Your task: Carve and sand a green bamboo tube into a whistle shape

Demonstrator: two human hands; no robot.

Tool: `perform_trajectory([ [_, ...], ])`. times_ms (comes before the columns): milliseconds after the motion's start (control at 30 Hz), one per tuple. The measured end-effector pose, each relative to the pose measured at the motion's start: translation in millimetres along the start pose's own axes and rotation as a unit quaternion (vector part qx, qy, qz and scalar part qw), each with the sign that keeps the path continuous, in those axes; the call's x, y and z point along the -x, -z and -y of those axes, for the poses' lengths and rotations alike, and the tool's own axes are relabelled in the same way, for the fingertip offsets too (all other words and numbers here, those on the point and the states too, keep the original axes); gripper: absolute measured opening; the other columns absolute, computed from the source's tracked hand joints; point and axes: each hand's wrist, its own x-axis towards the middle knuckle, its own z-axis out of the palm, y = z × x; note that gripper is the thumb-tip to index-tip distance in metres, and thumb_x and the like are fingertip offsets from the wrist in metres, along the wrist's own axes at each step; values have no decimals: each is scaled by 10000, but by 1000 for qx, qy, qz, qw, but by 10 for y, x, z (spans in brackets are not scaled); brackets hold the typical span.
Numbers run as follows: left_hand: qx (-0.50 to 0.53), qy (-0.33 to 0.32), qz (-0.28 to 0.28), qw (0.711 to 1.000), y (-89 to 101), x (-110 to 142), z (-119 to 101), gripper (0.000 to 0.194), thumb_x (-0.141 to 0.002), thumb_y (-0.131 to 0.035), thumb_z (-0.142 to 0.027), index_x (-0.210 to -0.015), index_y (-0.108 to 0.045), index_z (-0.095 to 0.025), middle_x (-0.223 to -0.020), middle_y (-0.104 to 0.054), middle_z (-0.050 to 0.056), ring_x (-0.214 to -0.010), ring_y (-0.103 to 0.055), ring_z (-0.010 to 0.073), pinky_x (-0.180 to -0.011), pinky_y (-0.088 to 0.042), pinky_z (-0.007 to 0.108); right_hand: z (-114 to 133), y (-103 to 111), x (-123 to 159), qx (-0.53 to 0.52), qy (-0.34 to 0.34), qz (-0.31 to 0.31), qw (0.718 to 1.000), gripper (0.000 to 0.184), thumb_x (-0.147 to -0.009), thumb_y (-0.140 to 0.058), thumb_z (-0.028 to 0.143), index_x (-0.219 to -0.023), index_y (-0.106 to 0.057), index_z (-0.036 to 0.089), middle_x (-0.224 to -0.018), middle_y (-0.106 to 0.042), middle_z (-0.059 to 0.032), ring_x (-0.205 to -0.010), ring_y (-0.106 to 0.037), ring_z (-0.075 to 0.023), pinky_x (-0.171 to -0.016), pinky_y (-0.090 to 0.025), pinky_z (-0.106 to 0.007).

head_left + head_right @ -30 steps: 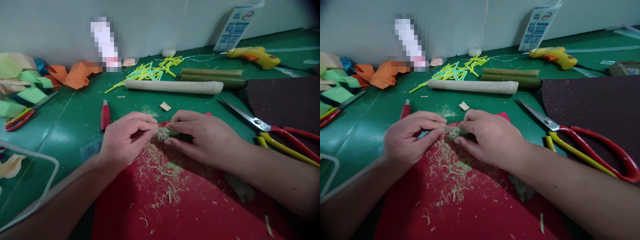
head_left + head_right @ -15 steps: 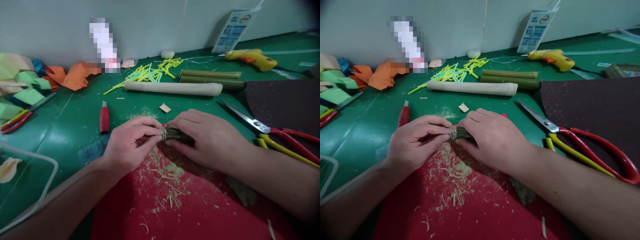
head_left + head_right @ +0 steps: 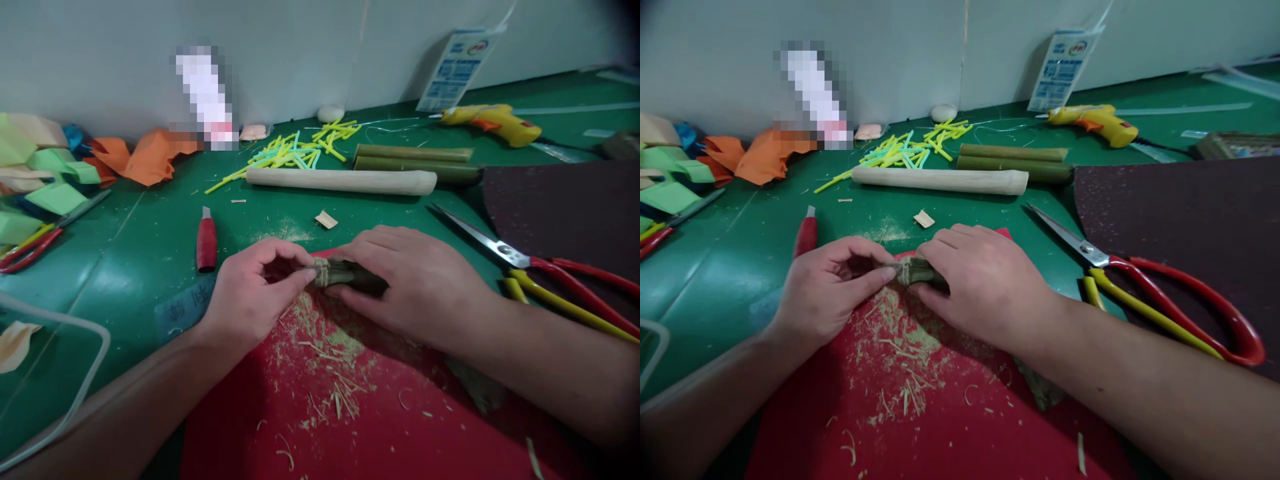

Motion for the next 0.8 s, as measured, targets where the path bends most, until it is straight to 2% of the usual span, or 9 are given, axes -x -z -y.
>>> perform_trajectory([
  [167,-29,3,2,1000,24,-37,7,61,-774,-719,-195,-802,-665,-185,-753,-681,-9,-637,-597,92,-586,-502,196,-6,-12,18,-27,3,-14,1000,168,-841,-590,332,-871,-652,179,-826,-650,-60,-780,-581,-213,-656,-397,-316],
  [267,-24,6,19,1000,16,-41,3,71,-787,-706,-200,-839,-659,-184,-741,-671,-11,-603,-578,85,-547,-481,187,-12,-9,27,-33,3,-12,999,161,-829,-603,323,-876,-647,176,-831,-644,-61,-784,-578,-214,-656,-399,-315],
  [467,-21,-17,37,999,-7,-48,-5,66,-804,-691,-202,-868,-677,-191,-808,-695,7,-681,-623,107,-585,-504,196,-4,-7,17,-34,-6,3,999,156,-823,-600,352,-838,-622,198,-805,-630,-44,-755,-571,-211,-647,-395,-322],
  [567,-7,7,34,999,4,-69,-3,74,-773,-730,-214,-830,-694,-182,-776,-709,6,-634,-626,101,-575,-515,194,-5,-11,11,-33,-12,-5,999,153,-825,-597,349,-786,-589,202,-791,-619,-38,-730,-553,-197,-618,-377,-307],
  [800,45,52,53,996,39,-93,18,53,-773,-732,-203,-789,-690,-177,-639,-666,-26,-492,-564,56,-480,-468,154,-1,-11,15,-35,-15,-8,999,166,-836,-591,364,-800,-590,202,-790,-615,-40,-734,-555,-196,-603,-350,-304],
])
